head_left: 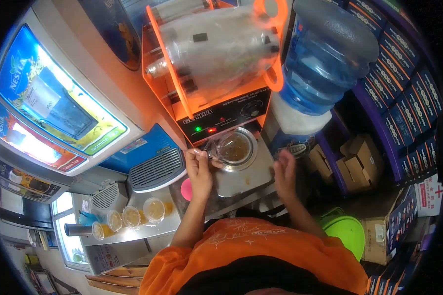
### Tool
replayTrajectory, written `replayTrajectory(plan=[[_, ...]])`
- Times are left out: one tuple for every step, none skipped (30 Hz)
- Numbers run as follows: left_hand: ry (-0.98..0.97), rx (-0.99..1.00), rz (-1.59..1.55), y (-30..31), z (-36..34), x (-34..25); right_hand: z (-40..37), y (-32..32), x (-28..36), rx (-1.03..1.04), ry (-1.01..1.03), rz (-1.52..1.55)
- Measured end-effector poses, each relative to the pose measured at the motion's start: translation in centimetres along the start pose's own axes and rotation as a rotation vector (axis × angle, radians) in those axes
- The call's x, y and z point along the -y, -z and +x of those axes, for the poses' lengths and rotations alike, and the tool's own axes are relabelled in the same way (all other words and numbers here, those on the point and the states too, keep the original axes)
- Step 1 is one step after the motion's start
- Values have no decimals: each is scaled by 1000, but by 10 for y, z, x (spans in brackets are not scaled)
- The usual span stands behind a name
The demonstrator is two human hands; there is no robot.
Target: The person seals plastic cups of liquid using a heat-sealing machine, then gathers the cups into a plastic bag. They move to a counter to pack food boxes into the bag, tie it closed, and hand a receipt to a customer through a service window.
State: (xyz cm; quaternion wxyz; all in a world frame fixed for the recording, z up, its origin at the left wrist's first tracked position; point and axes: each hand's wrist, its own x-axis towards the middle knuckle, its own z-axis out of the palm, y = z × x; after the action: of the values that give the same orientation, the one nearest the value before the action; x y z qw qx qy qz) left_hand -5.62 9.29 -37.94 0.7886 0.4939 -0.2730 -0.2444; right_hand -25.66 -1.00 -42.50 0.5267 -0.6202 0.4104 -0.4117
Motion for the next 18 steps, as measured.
replayTrajectory(plan=[[-34, -28, 14, -1, 0, 1, 9, 3, 27, -3, 261, -195], [-35, -32, 12, -1, 0, 1, 15, 4, 45, -4, 526, -389], [-54, -28, 23, -2, -1, 0, 20, -2, 53, -1, 530, -389], [-76, -26, 33, -3, -1, -1, 23, -13, 61, 200, 667, -567], [-87, -30, 27, -3, -1, 0, 24, -25, 68, 404, 803, -744], [-82, -35, 89, 0, -3, 2, 24, -40, 65, 421, 818, -804], [-80, -39, 147, 2, -5, 2, 24, -54, 58, 433, 836, -866], [-69, -40, 138, 1, -7, 1, 24, -65, 58, 423, 863, -878], [-58, -37, 127, 0, -8, -1, 24, -74, 58, 428, 899, -843], [-79, -50, 135, 1, -7, 1, 27, -78, 58, 435, 928, -805], [-90, -46, 126, 2, -2, 4, 33, -78, 57, 428, 939, -812], [-71, -49, 115, 5, 0, 6, 35, -78, 55, 440, 947, -824], [-45, -58, 107, 7, -1, 7, 33, -78, 53, 460, 949, -834], [-71, -78, 127, 0, 0, 2, 34, -74, 55, 527, 918, -899], [-51, -93, 160, -4, 1, -2, 36, -73, 56, 553, 908, -895], [-25, -107, 99, -2, 6, 4, 36, -73, 55, 522, 932, -888], [-1, -122, 40, 1, 6, 9, 34, -72, 55, 489, 955, -879], [6, -141, 45, 3, 1, 11, 35, -72, 56, 516, 939, -891]])
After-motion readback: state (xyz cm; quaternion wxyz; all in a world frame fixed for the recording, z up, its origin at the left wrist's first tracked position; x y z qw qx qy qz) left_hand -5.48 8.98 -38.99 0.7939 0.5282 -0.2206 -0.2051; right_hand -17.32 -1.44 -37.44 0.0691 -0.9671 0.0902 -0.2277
